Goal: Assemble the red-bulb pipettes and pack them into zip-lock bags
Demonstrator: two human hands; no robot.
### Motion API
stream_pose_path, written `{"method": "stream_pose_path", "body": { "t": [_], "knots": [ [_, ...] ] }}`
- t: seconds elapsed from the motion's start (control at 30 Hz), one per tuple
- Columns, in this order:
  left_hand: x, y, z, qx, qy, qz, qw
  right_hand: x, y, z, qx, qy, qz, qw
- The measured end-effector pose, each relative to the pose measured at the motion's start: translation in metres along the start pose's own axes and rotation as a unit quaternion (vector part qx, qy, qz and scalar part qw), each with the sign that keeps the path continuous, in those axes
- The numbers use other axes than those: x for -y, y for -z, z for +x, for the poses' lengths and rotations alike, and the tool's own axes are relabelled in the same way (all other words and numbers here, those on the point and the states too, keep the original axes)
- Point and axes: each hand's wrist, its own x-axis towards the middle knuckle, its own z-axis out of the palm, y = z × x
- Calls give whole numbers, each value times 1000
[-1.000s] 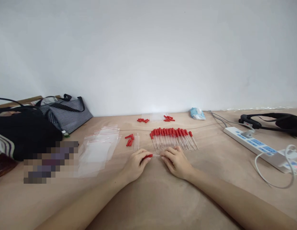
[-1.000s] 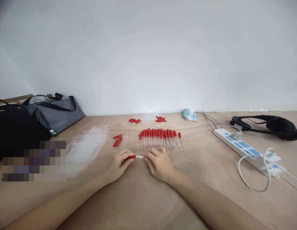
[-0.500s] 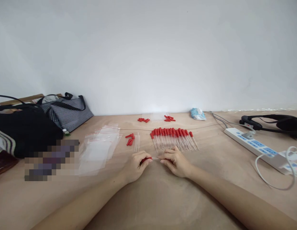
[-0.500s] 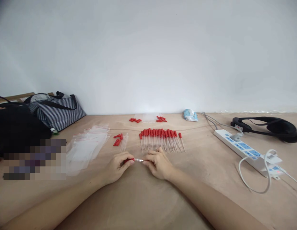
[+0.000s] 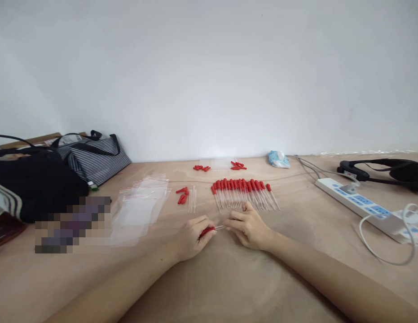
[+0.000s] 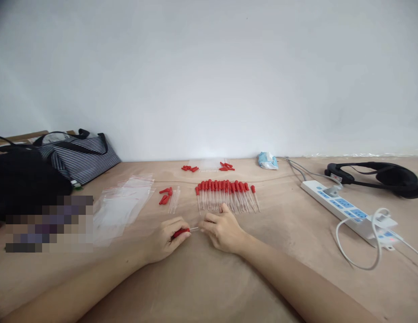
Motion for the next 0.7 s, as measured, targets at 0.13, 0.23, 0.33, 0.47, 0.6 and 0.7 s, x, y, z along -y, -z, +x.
{"method": "stream_pose_path", "body": {
  "t": [0.13,0.23,0.33,0.47,0.6,0.7],
  "knots": [
    [0,-1,-1,8,-17,8,1000,3,-5,3,0,-4,15,1000],
    [0,-2,-2,13,-27,18,999,5,-8,4,6,-8,32,999],
    [1,-3,-1,12,-37,27,999,8,-8,5,22,-15,42,999],
    [2,3,1,3,-29,32,999,7,1,8,40,-39,47,997],
    [19,19,3,-121,67,88,986,-18,13,1,-28,-194,40,980],
    [44,29,3,-210,177,168,947,-54,17,-13,-132,-412,20,902]
  ]
}}
